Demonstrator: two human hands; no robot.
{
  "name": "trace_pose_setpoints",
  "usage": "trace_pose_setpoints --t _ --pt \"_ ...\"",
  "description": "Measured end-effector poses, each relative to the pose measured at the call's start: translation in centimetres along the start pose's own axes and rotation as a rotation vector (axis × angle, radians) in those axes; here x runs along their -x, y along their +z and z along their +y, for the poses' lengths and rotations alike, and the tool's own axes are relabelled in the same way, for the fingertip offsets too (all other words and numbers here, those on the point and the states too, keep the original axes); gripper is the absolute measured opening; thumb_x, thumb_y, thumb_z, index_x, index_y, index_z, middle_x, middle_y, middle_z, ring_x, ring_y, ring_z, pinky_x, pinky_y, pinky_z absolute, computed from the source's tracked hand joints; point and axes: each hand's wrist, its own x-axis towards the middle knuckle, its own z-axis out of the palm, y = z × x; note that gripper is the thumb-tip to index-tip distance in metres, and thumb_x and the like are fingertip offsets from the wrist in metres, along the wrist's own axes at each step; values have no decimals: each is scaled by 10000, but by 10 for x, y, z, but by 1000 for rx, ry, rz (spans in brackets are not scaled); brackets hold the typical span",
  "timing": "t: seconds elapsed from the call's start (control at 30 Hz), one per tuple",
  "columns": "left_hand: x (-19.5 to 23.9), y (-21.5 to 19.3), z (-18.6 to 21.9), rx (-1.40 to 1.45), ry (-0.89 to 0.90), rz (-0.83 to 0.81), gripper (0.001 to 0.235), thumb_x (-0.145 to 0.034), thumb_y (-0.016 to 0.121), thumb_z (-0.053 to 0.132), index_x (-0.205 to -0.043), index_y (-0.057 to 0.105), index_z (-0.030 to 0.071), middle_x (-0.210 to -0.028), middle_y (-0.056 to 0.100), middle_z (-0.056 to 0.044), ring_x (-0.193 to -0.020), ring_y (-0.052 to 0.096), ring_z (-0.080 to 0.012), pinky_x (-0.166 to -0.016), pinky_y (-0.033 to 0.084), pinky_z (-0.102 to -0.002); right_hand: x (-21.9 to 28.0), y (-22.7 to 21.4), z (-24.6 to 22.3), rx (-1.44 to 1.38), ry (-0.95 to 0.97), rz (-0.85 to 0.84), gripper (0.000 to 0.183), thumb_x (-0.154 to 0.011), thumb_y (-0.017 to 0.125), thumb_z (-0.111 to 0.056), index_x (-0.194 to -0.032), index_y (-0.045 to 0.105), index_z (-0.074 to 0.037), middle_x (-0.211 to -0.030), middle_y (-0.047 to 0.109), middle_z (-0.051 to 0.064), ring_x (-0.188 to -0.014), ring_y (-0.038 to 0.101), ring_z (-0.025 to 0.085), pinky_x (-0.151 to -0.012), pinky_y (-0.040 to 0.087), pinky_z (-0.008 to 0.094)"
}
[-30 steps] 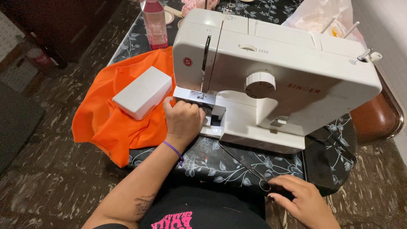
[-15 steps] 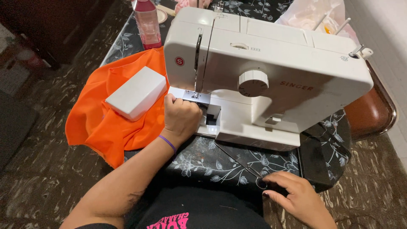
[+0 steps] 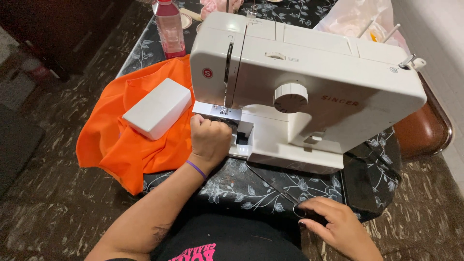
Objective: The person threads a white Singer sewing machine by hand, guiding the thread through the tension discs and needle area. They use scissors to cut the thread and manipulate a bobbin case, placing it into the machine's bobbin area.
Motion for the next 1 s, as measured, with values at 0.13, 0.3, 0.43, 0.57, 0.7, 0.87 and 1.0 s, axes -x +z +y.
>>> trace_pose_setpoints --t 0.13,0.3,0.43,0.57,0.7,0.87,1.0 --pt "-2 -14 -2 50 -31 67 274 -663 582 8 -513 438 187 -493 342 -2 -502 309 -228 -677 334 -413 -6 0 -1 6 -37 3 331 -913 800 -431 -1151 813 -201 -1098 847 -35 -975 816 150 -875 616 304" --pt "-5 -55 -11 112 -254 -197 245 -911 769 353 -724 667 231 -723 606 25 -796 585 -247 -896 374 -454 -21 -3 -13 -26 -64 -26 332 -921 805 -403 -1175 811 -188 -1086 849 -11 -985 822 164 -910 640 318" --pt "6 -37 -16 312 -454 -246 210 -829 833 354 -990 835 219 -929 722 14 -919 608 -281 -779 380 -493 -55 -2 -56 -109 -140 -63 343 -937 808 -380 -1207 778 -170 -1081 840 -3 -959 817 163 -867 614 297" --pt "10 -33 -17 467 -542 -184 236 -813 859 285 -1038 833 220 -926 695 40 -902 622 -264 -768 405 -484 -101 29 -98 -774 25 -245 888 -878 866 -196 -1614 371 -163 -1061 783 82 -808 720 109 -632 606 206" --pt "21 -20 -18 487 -464 -147 294 -850 819 284 -1132 815 202 -941 662 19 -999 618 -244 -945 354 -494 -165 84 -87 -1320 17 -189 1129 -883 873 -132 -1722 119 -77 -1026 748 213 -672 750 170 -568 623 250" --pt "32 -1 -28 548 -397 -130 283 -878 758 270 -1148 803 201 -940 658 18 -977 620 -227 -934 353 -459 -204 90 -119 -1381 142 -43 1061 -909 817 -182 -1708 131 -57 -981 736 214 -495 623 127 -394 444 202" --pt "33 -1 -35 661 -395 -147 263 -927 713 247 -1162 813 185 -924 675 20 -933 627 -210 -928 356 -440 -218 97 -122 -1351 242 52 1066 -914 795 -174 -1714 102 -43 -872 740 172 -447 466 50 -379 347 195"
